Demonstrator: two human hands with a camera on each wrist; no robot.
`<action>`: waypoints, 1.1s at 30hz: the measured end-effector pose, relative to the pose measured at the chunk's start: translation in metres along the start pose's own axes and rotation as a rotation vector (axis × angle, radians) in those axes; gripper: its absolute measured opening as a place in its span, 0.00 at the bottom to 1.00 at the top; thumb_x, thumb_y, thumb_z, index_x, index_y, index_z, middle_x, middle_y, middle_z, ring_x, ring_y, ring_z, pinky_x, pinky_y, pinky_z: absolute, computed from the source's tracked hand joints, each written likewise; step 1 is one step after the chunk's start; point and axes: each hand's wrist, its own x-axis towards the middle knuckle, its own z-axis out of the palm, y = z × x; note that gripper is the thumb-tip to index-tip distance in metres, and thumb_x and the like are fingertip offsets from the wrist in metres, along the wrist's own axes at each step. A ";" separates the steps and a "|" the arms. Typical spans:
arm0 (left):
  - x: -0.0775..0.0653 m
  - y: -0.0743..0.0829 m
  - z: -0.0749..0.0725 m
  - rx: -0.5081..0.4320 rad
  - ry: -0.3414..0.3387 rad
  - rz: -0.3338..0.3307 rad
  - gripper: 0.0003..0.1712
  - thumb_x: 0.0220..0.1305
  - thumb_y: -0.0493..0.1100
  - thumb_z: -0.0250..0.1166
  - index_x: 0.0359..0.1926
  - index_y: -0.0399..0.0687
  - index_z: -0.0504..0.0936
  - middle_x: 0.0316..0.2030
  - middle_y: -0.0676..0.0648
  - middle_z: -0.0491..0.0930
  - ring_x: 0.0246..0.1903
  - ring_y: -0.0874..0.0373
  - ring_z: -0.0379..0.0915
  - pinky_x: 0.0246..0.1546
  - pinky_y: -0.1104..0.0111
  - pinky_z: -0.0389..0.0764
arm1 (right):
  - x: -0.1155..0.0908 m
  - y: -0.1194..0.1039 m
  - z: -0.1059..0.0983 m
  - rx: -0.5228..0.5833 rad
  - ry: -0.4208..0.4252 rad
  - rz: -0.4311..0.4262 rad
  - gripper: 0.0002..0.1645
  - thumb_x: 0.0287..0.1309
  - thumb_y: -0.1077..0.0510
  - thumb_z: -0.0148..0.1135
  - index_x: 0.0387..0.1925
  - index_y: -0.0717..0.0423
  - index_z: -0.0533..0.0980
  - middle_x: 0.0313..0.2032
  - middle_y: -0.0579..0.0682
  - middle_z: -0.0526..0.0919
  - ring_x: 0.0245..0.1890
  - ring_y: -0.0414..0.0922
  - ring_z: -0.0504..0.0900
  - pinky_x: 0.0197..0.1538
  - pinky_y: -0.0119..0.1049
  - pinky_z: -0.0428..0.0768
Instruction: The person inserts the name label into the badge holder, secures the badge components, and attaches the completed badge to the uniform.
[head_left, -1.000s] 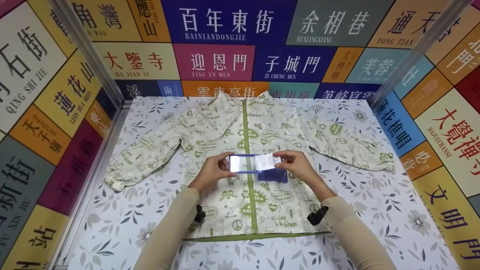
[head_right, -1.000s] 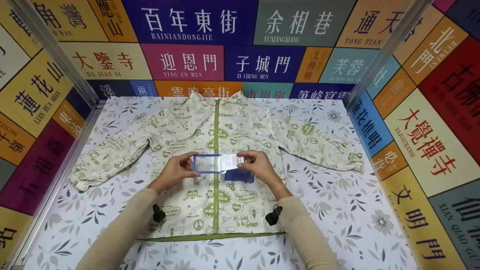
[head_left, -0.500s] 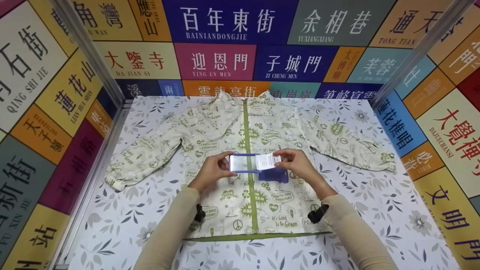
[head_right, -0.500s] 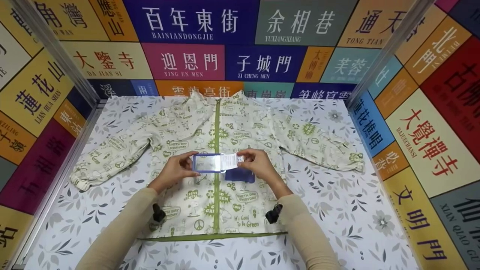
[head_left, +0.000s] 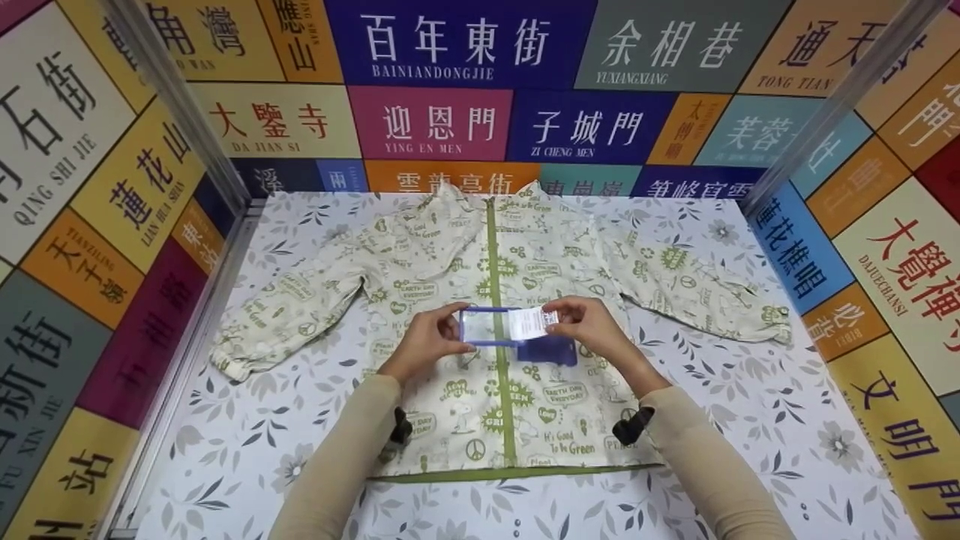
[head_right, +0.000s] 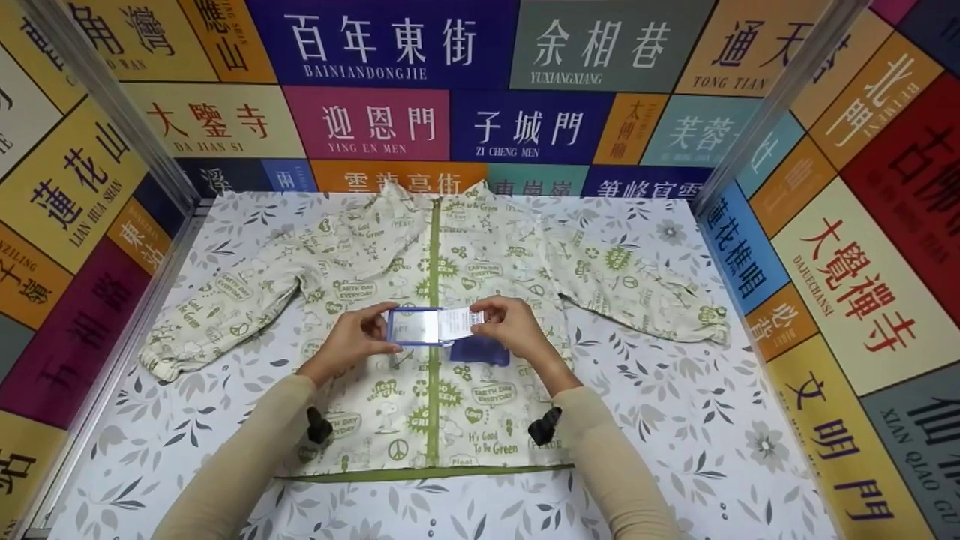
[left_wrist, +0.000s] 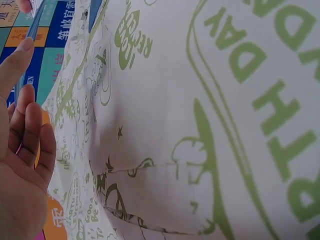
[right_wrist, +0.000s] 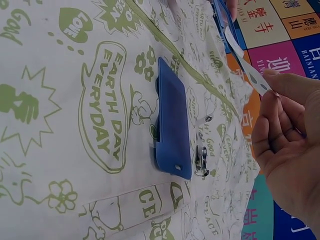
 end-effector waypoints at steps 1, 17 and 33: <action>0.000 0.000 0.000 0.004 -0.001 0.003 0.46 0.44 0.40 0.81 0.67 0.49 0.73 0.32 0.48 0.81 0.29 0.59 0.74 0.33 0.71 0.81 | 0.000 0.000 0.001 0.000 -0.002 0.002 0.23 0.55 0.65 0.70 0.53 0.66 0.79 0.25 0.46 0.75 0.23 0.34 0.73 0.30 0.33 0.75; 0.000 0.002 0.000 0.024 0.006 0.023 0.47 0.44 0.44 0.81 0.67 0.49 0.73 0.31 0.49 0.80 0.28 0.60 0.73 0.31 0.73 0.79 | 0.001 0.002 0.007 0.012 0.013 -0.022 0.23 0.55 0.66 0.70 0.53 0.68 0.79 0.25 0.47 0.75 0.21 0.33 0.72 0.28 0.26 0.72; 0.002 0.002 0.001 0.032 0.005 0.019 0.48 0.44 0.43 0.81 0.68 0.43 0.72 0.31 0.50 0.81 0.29 0.61 0.74 0.33 0.73 0.80 | 0.004 0.008 0.013 0.043 0.029 -0.013 0.22 0.54 0.66 0.70 0.52 0.68 0.80 0.25 0.46 0.75 0.22 0.33 0.72 0.28 0.26 0.73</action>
